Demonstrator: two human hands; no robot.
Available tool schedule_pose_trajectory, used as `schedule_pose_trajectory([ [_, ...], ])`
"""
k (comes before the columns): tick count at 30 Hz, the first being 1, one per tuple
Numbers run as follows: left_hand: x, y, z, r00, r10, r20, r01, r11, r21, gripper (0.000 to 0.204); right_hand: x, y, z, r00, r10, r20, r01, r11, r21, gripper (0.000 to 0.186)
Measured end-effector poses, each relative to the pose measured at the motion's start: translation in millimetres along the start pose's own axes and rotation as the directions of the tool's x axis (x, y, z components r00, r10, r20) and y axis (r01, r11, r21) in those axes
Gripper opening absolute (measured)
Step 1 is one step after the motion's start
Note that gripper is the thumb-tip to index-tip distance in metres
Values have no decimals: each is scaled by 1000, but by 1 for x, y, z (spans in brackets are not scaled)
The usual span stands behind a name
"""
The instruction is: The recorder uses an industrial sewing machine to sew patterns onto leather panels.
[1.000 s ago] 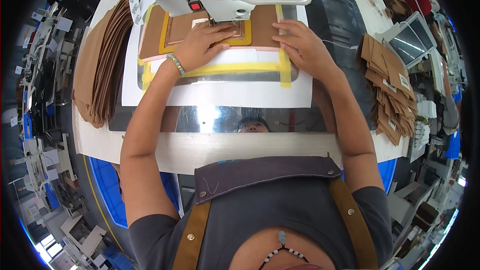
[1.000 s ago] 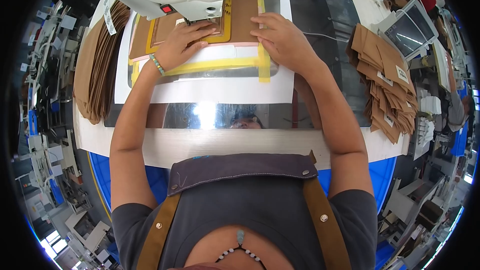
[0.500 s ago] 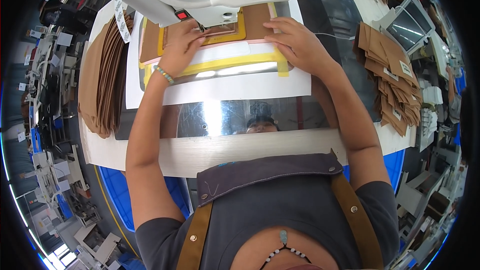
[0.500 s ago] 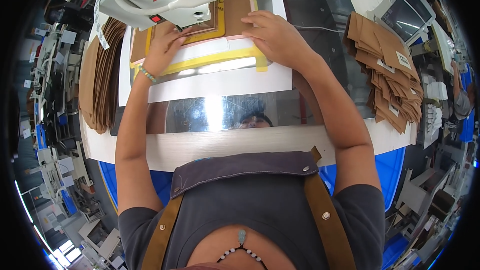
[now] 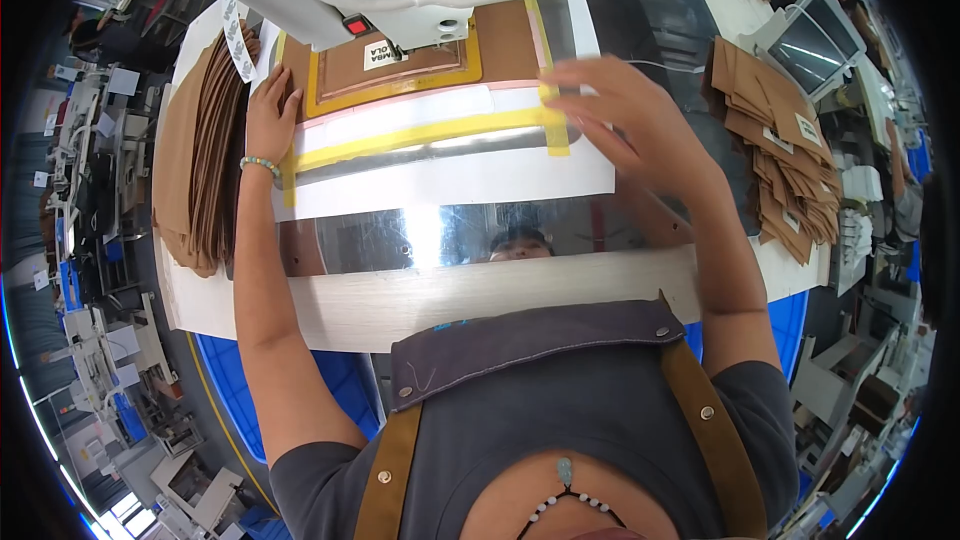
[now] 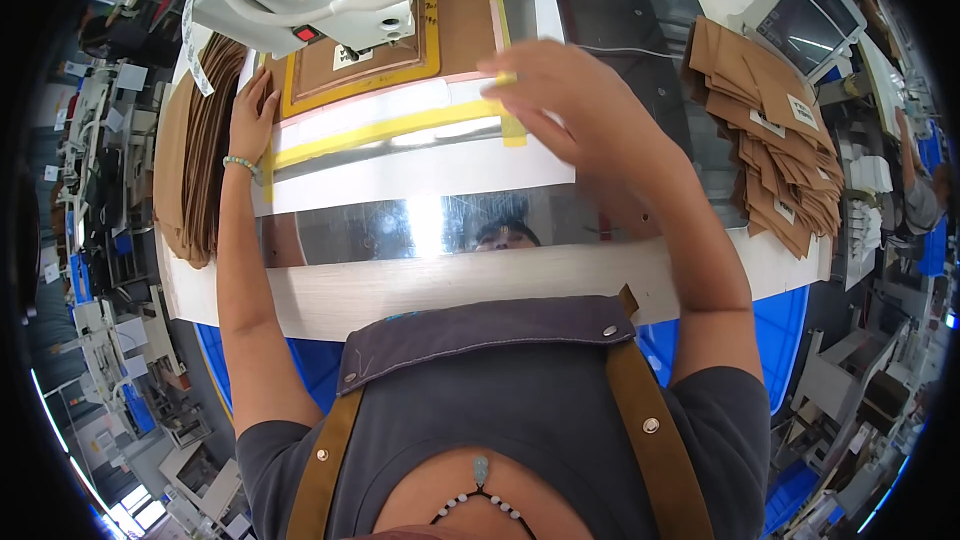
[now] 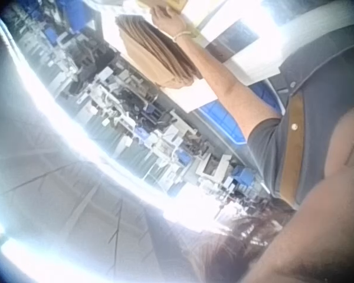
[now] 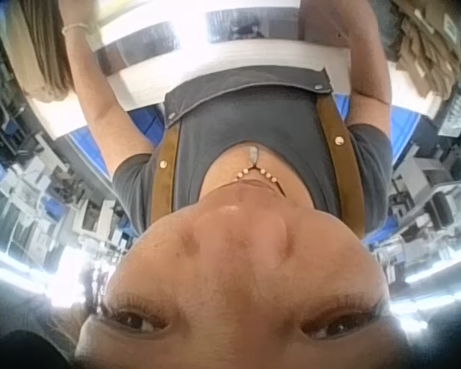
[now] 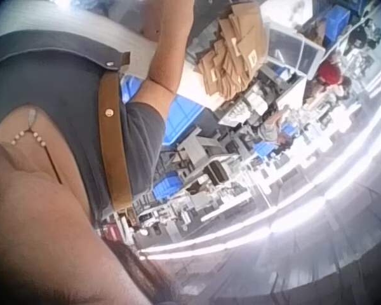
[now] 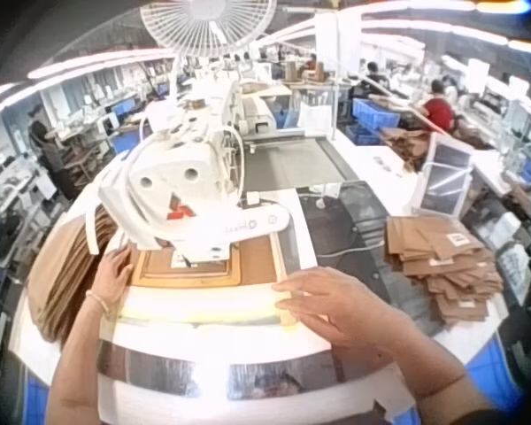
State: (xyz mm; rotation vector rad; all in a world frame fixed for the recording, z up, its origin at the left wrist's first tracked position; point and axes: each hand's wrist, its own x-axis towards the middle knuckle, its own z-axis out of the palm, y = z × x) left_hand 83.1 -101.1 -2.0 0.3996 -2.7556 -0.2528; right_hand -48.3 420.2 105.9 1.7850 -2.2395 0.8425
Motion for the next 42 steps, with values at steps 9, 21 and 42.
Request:
schedule_pose_trajectory([
  [9,1,-3,8,984,175,-30,-174,984,30,45,-146,-104,-44,715,246,655,-613,670,418,25],
  [21,50,29,69,951,292,-97,-307,927,-216,56,-241,-168,-12,585,435,684,-699,698,153,33],
  [42,-27,101,36,926,-321,-198,10,546,-837,28,-294,-178,125,848,514,129,-448,826,-342,34],
])
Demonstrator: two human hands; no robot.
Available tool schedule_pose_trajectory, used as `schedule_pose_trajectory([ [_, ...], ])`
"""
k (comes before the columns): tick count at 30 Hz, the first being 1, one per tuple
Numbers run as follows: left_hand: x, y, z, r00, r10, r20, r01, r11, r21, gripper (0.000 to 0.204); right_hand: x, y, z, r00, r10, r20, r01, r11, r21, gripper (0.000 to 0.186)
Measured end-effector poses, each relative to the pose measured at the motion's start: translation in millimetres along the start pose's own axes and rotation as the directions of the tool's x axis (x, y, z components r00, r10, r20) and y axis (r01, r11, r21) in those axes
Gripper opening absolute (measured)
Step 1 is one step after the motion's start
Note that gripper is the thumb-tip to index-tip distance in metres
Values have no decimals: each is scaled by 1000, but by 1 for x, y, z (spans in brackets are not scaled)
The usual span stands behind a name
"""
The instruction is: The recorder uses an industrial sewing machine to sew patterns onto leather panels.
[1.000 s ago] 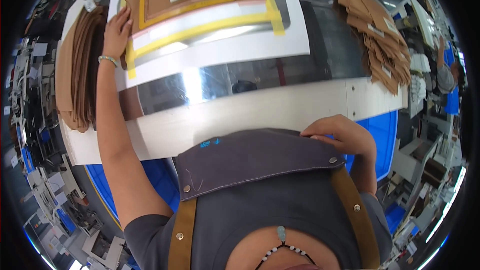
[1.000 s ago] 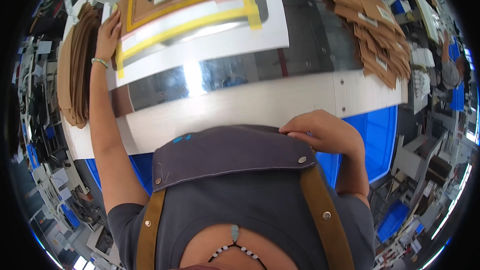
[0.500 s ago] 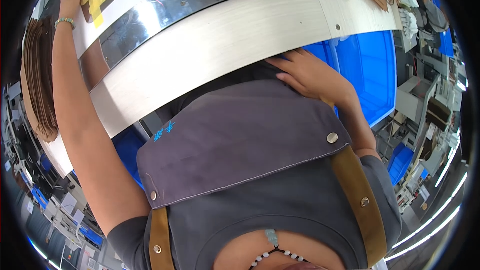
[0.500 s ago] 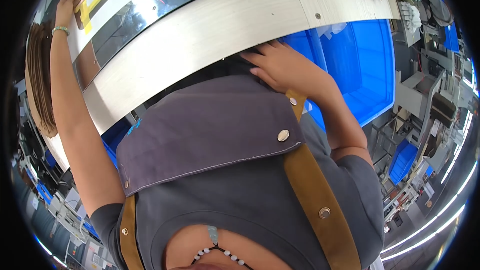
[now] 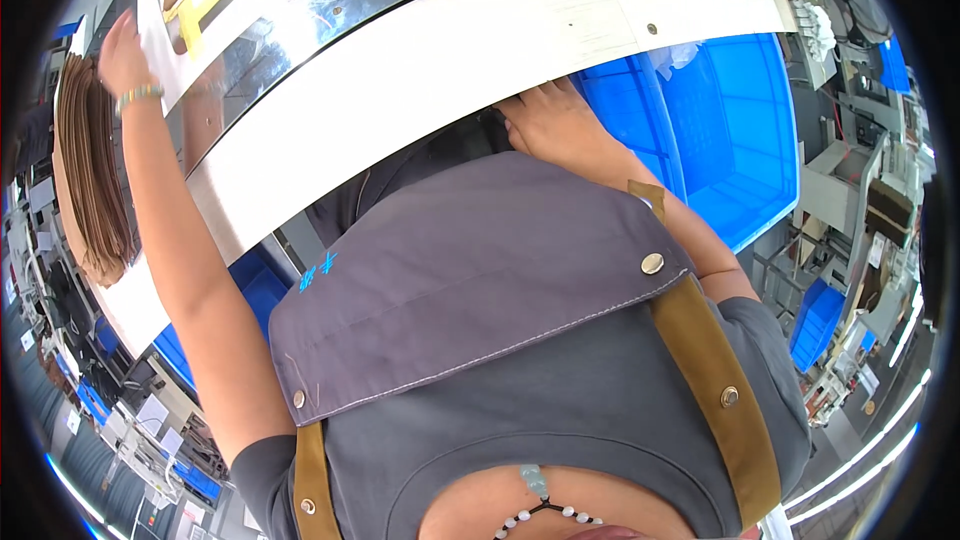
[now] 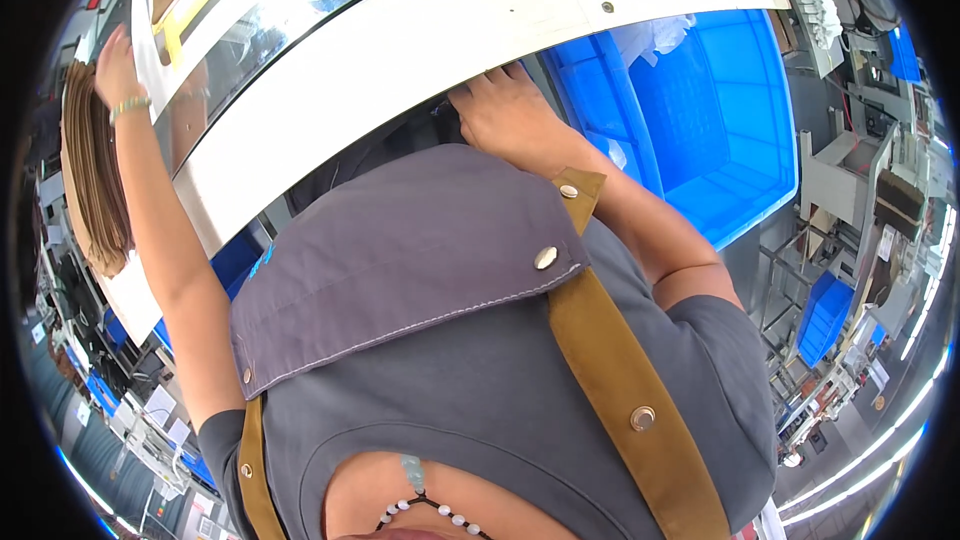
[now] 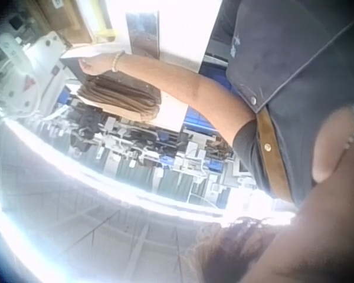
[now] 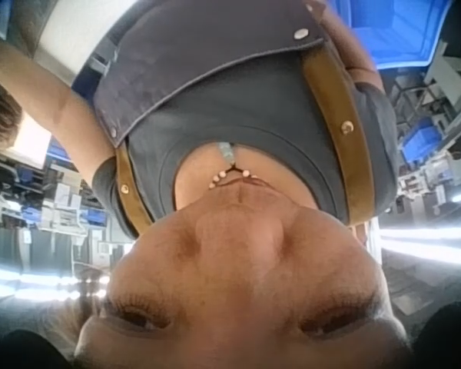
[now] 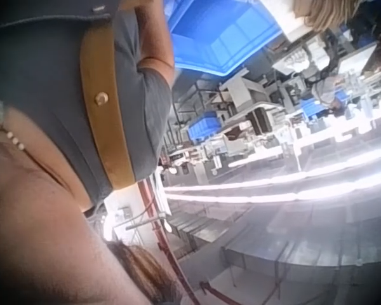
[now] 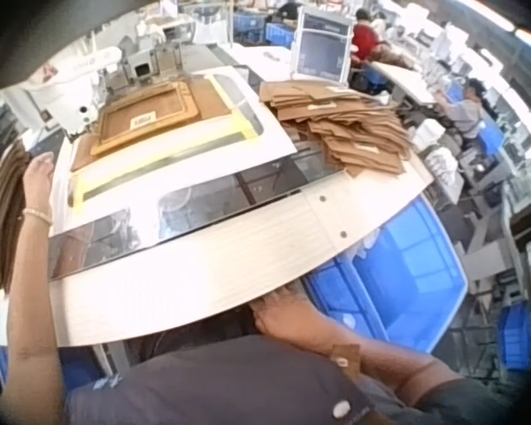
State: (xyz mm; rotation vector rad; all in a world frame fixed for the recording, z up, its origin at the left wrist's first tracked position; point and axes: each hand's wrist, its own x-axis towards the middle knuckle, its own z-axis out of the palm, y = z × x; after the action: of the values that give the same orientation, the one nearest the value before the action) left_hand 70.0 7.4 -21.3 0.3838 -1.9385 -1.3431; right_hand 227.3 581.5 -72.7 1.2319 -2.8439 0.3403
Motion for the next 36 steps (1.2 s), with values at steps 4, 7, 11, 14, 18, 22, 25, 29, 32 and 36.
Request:
schedule_pose_trajectory([
  [4,-167,161,10,798,599,-65,-599,776,-198,14,2,5,-5,998,-35,48,26,982,190,46],
  [7,-269,205,21,241,515,822,-31,851,-524,38,22,3,-19,989,-42,144,1,962,274,50],
  [11,-329,171,66,86,253,964,360,894,-267,49,41,-7,-18,993,-107,53,79,922,379,47],
  [14,-330,158,67,52,-98,994,-287,952,108,52,25,-6,-29,984,-164,62,124,899,420,43],
  [18,-348,143,57,302,-87,949,-439,871,220,62,13,1,-17,920,-316,233,-43,509,860,41],
  [22,-360,135,54,364,-7,931,-480,855,194,65,49,-44,14,905,-226,361,-37,802,596,45],
  [25,-356,142,51,343,-102,934,-482,834,268,62,83,-38,25,720,-256,646,-59,904,424,36],
  [29,-341,141,42,204,-154,967,-419,879,228,58,68,-32,51,857,103,506,-415,720,556,38],
  [32,-324,118,1,-23,95,995,-102,990,-97,53,82,-46,11,912,65,404,-253,866,431,35],
  [36,-240,183,-35,-264,123,957,302,953,-39,48,76,-38,44,956,74,282,-182,907,379,33],
])
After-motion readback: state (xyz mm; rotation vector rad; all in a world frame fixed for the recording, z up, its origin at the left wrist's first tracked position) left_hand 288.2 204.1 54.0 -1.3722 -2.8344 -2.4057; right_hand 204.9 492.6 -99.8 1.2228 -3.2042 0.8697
